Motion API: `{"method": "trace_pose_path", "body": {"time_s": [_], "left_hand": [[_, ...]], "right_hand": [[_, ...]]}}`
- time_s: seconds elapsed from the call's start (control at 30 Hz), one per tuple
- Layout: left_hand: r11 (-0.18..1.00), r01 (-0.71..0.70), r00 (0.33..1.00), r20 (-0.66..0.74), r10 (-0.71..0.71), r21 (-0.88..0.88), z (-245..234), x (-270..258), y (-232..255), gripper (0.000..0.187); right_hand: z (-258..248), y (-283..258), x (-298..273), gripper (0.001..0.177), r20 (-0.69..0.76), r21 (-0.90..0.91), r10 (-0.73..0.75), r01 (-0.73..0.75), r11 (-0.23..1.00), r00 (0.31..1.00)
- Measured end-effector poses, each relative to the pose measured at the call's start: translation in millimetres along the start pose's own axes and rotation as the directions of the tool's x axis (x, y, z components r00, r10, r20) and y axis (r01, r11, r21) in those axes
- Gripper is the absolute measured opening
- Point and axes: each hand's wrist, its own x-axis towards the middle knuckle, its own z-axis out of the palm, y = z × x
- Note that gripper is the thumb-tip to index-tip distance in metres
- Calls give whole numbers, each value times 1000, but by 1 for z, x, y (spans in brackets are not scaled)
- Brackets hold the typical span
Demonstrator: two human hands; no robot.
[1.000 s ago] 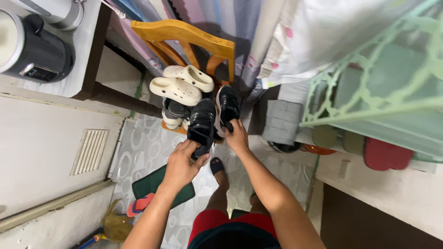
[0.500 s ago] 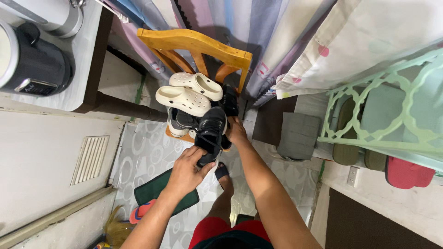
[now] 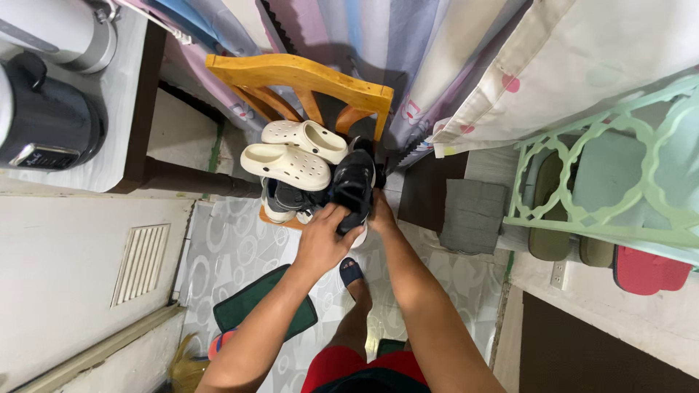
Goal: The person removes multiple pairs of shoes from a mint-green shoe rack and places them on a wooden chair. The person handles sneakers, boots, sandals, and clogs one at a time, stacking them on the chair. The person then wipes the now-empty shoe rack with a cloth.
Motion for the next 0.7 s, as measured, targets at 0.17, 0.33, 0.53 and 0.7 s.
{"method": "trace_pose_path", "body": {"time_s": [0.17,0.33,0.53,0.7], "left_hand": [[998,-27,998,-49,30,56,30,31,-15,34],[994,-22,999,-25,24,110,56,53,-34,38],[987,-27,1000,4,26,159,78,68,-58,42],[970,-89,996,1,91,226,89,76,-58,44]], "right_hand": [[5,-3,-3,65,-100,130,-230,242,962,968],[10,-4,-6,73,-102,196,-38,58,979,994],[15,-9,-10,54,-302,162,-39,91,983,953],[11,-15,-8,50,-386,305,-5,133,943,923]]}}
